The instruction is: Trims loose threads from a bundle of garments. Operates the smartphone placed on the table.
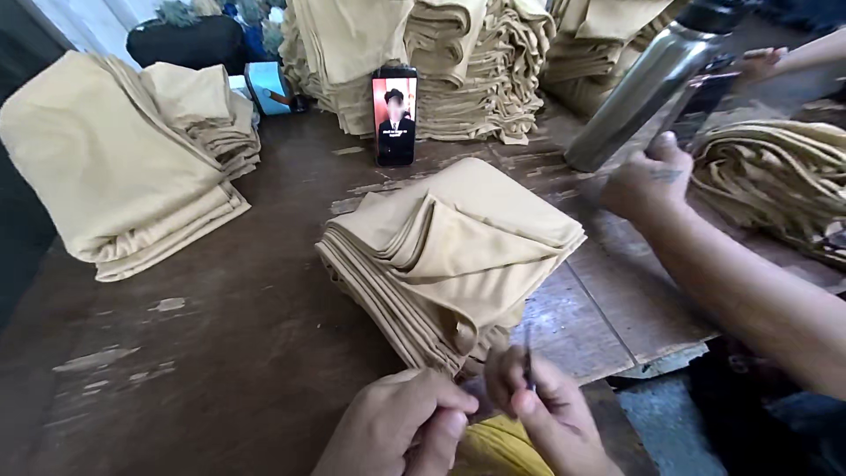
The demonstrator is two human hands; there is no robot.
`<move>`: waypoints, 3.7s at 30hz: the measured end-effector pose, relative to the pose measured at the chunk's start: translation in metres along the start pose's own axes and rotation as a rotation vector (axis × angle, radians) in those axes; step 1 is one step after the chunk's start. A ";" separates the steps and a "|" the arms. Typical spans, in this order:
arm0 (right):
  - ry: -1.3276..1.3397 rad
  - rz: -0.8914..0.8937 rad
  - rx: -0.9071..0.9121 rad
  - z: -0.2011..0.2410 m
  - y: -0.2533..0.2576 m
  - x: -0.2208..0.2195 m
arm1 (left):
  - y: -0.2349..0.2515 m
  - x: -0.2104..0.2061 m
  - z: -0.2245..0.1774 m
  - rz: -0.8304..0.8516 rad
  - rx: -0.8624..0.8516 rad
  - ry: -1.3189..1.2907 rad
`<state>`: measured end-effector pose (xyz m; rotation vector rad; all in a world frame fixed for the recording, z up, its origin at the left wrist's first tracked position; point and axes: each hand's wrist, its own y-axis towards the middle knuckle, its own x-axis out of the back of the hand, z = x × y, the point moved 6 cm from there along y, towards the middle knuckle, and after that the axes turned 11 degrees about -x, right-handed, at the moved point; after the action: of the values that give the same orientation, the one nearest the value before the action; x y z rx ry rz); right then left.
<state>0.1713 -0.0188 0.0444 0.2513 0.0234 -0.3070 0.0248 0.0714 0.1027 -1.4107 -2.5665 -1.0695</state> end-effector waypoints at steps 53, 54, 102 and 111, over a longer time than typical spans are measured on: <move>-0.987 -0.360 0.133 -0.005 0.015 0.097 | 0.102 0.091 0.053 -0.018 -0.230 0.922; -1.017 -0.413 0.085 -0.015 0.009 0.102 | 0.124 0.102 0.075 0.011 -0.241 0.959; -0.480 -0.515 -0.055 -0.044 -0.014 0.127 | 0.203 0.123 0.253 0.182 -0.295 1.172; -0.520 -0.518 -0.032 -0.048 -0.014 0.127 | 0.226 0.113 0.267 0.235 -0.131 1.199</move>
<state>0.2889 -0.0577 -0.0130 0.1241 -0.4259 -0.8791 0.2055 0.3890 0.0606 -0.6538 -1.4497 -1.4233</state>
